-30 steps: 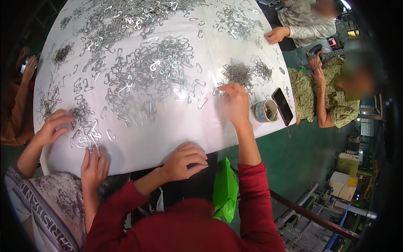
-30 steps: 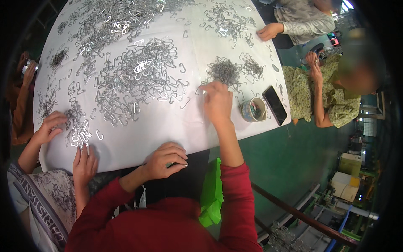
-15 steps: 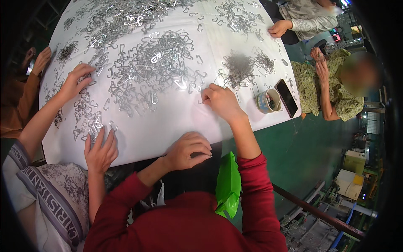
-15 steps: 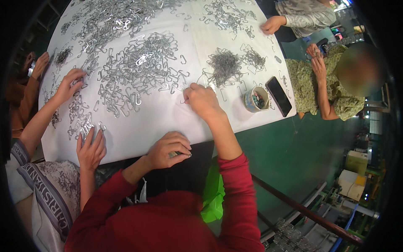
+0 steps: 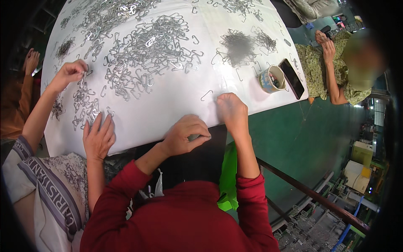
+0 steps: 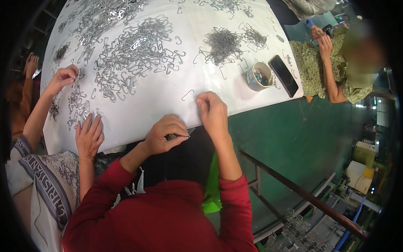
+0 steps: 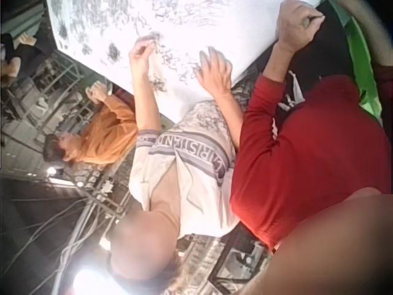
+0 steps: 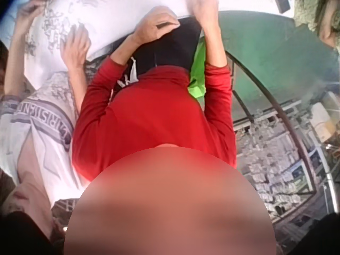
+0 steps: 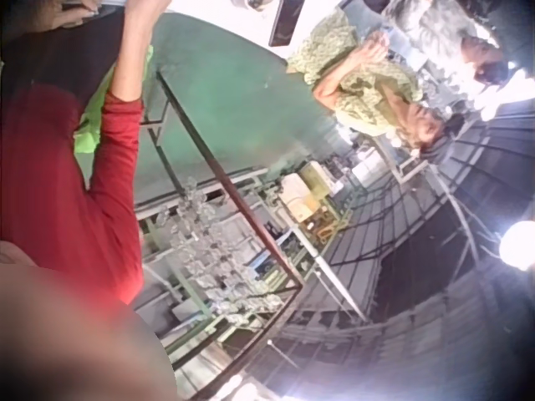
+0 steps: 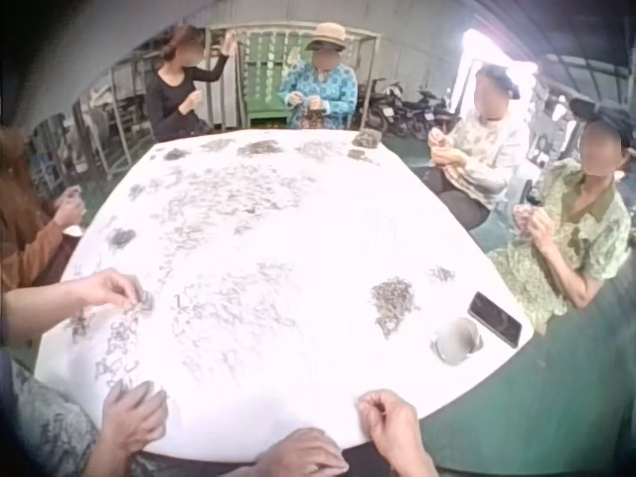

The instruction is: The person sorts small metal clips on a white table, picking them up and placing them into piles. Other people at the table perform similar sorting actions.

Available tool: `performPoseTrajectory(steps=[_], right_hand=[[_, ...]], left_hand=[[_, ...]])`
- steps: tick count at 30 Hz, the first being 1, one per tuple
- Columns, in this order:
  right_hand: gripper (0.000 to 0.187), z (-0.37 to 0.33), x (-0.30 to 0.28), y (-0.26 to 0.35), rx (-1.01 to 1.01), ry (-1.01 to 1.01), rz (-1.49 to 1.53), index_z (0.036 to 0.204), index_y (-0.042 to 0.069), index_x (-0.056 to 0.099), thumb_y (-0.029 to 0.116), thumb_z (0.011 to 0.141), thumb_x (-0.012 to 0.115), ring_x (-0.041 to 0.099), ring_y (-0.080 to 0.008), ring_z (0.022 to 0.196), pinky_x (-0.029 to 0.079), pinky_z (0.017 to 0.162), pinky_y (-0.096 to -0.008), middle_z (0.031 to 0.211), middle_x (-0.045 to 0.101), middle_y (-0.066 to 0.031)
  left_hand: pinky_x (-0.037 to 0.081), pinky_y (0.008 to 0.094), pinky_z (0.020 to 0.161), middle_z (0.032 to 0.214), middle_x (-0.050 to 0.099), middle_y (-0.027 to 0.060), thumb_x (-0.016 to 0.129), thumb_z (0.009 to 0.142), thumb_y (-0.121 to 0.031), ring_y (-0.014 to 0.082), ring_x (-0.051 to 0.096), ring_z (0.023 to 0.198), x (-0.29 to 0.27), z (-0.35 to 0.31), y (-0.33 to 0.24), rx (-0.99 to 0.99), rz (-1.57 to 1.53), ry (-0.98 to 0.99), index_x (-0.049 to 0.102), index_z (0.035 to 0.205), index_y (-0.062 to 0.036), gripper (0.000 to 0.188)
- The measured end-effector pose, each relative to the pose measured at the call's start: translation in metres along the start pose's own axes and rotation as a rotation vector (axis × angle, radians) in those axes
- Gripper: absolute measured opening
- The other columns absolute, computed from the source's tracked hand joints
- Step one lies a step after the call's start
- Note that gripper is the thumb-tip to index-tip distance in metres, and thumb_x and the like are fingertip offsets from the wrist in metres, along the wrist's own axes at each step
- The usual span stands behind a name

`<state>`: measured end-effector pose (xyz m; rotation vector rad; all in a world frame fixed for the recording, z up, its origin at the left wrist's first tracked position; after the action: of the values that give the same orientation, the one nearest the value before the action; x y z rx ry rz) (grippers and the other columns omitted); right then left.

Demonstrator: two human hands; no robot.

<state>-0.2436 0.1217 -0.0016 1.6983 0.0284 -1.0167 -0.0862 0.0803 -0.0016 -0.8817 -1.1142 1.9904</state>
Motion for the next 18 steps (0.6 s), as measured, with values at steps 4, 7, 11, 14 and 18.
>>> performPoseTrajectory(steps=[4,7,11,14,18], right_hand=[[0.011,0.021,0.013,0.011,-0.236,0.006,-0.198,0.092,0.003,0.066,0.007,0.082,0.068,0.065,-0.0297,0.079,0.051,0.071,-0.0356,0.089,0.065,-0.0106],[0.011,0.040,0.030,0.020,-0.434,0.151,-0.386,0.090,0.004,0.065,0.008,0.081,0.068,0.064,-0.0306,0.081,0.050,0.072,-0.0381,0.090,0.064,-0.0107],[0.011,0.039,0.046,0.029,-0.599,0.218,-0.635,0.088,0.004,0.063,0.008,0.080,0.068,0.063,-0.0306,0.082,0.050,0.074,-0.0386,0.090,0.064,-0.0116],[0.013,0.030,0.036,0.016,-0.344,0.293,-0.359,0.090,0.002,0.061,0.006,0.081,0.069,0.064,-0.0271,0.075,0.052,0.070,-0.0387,0.084,0.063,-0.0108],[0.012,-0.011,0.018,0.001,0.083,0.361,0.294,0.096,-0.002,0.061,0.002,0.086,0.066,0.064,-0.0174,0.070,0.053,0.064,-0.0288,0.078,0.064,-0.0079]], left_hand=[[0.046,0.0355,0.080,0.086,0.065,0.0023,0.074,0.075,-0.003,0.0226,0.060,0.083,0.001,0.000,0.001,-0.005,0.005,0.027,0.067,0.083,-0.0093,0.013],[0.046,0.0356,0.080,0.086,0.065,0.0024,0.073,0.075,-0.003,0.0228,0.060,0.083,0.001,-0.001,0.002,0.001,-0.003,0.028,0.067,0.083,-0.0092,0.012],[0.046,0.0356,0.080,0.086,0.065,0.0023,0.074,0.074,-0.003,0.0228,0.060,0.083,0.003,-0.002,0.003,0.005,0.013,0.040,0.067,0.083,-0.0094,0.013],[0.046,0.0354,0.080,0.086,0.065,0.0021,0.074,0.074,-0.004,0.0228,0.060,0.084,0.004,-0.003,0.005,0.015,0.018,0.035,0.067,0.083,-0.0096,0.013],[0.045,0.0354,0.079,0.087,0.065,0.0022,0.074,0.075,-0.004,0.0231,0.060,0.084,0.004,-0.005,0.007,0.011,0.047,0.033,0.067,0.084,-0.0100,0.013]])
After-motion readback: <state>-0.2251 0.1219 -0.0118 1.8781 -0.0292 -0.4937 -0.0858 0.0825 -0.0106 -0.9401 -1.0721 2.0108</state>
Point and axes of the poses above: each hand's wrist, its own z-axis towards the middle knuckle, its own x-axis out of the palm, y = z × x, the point moved 8 cm from there along z, towards the middle knuckle
